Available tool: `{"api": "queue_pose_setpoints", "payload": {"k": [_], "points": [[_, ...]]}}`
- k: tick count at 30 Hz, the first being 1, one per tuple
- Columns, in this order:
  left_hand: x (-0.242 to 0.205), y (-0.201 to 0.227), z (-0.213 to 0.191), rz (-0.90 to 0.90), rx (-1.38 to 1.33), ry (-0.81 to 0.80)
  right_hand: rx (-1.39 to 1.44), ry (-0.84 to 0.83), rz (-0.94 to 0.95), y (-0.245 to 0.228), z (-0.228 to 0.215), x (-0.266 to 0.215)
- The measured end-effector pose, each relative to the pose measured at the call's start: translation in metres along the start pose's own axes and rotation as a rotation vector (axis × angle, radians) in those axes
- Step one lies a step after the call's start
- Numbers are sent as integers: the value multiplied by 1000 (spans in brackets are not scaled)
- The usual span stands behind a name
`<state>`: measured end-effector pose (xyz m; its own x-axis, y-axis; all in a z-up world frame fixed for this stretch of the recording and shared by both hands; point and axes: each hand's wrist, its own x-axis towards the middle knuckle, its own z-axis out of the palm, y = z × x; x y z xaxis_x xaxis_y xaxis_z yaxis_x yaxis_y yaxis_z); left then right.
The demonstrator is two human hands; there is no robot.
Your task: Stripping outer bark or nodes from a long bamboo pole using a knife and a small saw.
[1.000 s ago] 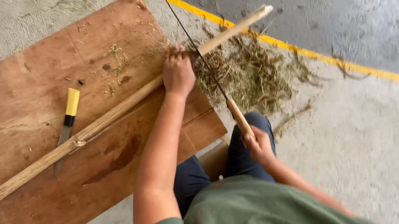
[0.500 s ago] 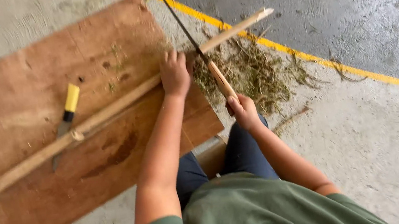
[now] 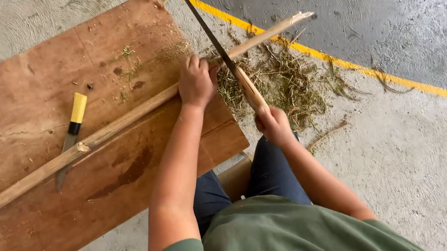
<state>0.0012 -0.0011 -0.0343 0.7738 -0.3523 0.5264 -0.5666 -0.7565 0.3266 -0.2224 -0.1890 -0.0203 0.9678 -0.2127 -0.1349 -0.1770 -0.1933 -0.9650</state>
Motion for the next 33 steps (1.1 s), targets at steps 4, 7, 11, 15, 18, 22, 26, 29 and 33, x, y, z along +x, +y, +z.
{"api": "queue_pose_setpoints", "payload": {"k": [4,7,11,15,18,22,26,29,33], "points": [[24,8,-29,35,24,-9,33,33,-81,20,5,-11],[5,22,-41,-102,-53,-76,-85,25,-135,53,-10,-84],[4,12,-30,28,-4,43,-36,35,-108,32,-7,-50],[2,5,-16,-33,-22,-102,-20,27,-82,17,6,-5],[21,21,-59,-59,-30,-84,-131,65,-179,51,-4,-44],[4,14,-33,-30,33,64,-245,29,-277,70,-23,-89],[7,18,-32,-4,-14,-89,-131,43,-77,23,2,-29],[10,13,-32,11,29,-42,-29,10,-86,21,3,-6],[13,17,-40,68,157,121,-145,28,-124,65,-17,-80]]}}
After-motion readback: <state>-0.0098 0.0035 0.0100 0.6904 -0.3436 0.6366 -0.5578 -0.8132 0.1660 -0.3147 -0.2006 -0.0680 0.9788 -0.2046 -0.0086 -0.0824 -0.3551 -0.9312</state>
